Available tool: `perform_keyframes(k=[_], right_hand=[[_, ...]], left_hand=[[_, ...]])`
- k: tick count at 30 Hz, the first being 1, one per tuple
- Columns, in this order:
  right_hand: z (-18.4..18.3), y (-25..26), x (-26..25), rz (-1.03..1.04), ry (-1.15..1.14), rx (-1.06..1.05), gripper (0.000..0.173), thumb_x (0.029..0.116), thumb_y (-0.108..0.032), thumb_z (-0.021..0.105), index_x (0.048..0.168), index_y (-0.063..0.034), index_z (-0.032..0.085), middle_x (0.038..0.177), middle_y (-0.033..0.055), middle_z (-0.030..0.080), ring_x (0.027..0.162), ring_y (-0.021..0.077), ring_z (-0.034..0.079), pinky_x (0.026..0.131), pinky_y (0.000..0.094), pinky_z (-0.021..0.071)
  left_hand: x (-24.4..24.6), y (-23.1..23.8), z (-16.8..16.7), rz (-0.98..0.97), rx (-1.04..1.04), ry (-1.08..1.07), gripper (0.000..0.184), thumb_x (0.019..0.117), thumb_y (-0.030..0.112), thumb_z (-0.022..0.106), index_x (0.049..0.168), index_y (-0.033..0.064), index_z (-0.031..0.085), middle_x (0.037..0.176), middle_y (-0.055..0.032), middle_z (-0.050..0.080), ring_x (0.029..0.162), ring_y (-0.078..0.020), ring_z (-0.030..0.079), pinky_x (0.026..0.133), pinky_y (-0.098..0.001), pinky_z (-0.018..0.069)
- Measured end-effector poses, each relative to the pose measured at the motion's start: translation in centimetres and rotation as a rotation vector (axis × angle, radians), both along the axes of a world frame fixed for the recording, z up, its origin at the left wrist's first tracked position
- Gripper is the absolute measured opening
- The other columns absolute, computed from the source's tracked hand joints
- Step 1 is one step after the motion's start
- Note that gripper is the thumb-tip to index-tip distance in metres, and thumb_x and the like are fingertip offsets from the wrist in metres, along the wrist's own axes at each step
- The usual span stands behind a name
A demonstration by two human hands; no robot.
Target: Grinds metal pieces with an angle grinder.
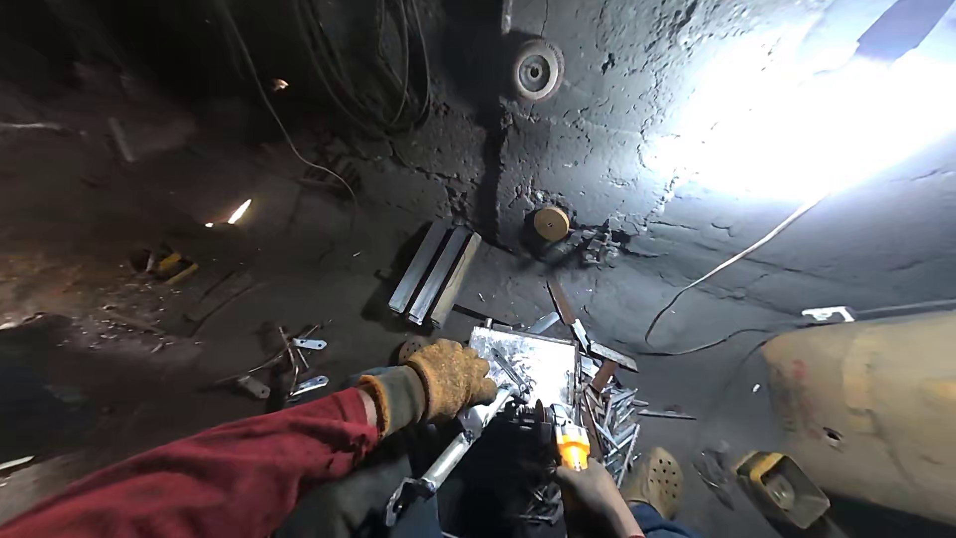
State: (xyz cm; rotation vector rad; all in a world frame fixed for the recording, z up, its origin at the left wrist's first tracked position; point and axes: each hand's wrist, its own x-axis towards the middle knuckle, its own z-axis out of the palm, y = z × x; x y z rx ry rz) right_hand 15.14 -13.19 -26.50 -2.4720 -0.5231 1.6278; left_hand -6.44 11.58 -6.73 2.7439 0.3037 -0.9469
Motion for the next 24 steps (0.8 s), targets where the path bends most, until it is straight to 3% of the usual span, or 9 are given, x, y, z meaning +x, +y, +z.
perform_keyframes(k=[4, 12, 24], right_hand=[[0.8, 0.4, -0.2, 0.008, 0.019, 0.027, 0.069, 0.0773, -0.048, 0.083, 0.127, -0.0048, 0.064, 0.11, 0.0156, 0.073, 0.105, 0.0294, 0.071, 0.094, 0.054, 0.0556], [0.9, 0.2, -0.4, -0.006, 0.026, 0.049, 0.067, 0.0721, -0.05, 0.083, 0.121, -0.0083, 0.066, 0.105, 0.0111, 0.074, 0.099, 0.026, 0.072, 0.091, 0.0521, 0.0578], [0.9, 0.3, -0.4, 0.001, 0.028, 0.022, 0.07, 0.0727, -0.049, 0.084, 0.124, -0.0073, 0.065, 0.109, 0.0135, 0.073, 0.103, 0.0284, 0.071, 0.093, 0.0543, 0.0562]], left_hand=[[0.6, 0.4, -0.1, -0.059, 0.004, -0.011, 0.027, 0.0961, 0.019, 0.068, 0.123, 0.0239, 0.068, 0.127, -0.0103, 0.066, 0.12, -0.0363, 0.061, 0.095, -0.0599, 0.0516], [0.9, 1.3, -0.6, -0.123, 0.02, -0.041, 0.029, 0.0926, 0.018, 0.071, 0.12, 0.0265, 0.07, 0.125, -0.0067, 0.067, 0.116, -0.0319, 0.063, 0.091, -0.0555, 0.0535], [0.7, 1.6, -0.9, -0.168, 0.034, -0.067, 0.025, 0.0934, 0.021, 0.071, 0.118, 0.0254, 0.069, 0.118, -0.0073, 0.067, 0.111, -0.0318, 0.064, 0.088, -0.0544, 0.0543]])
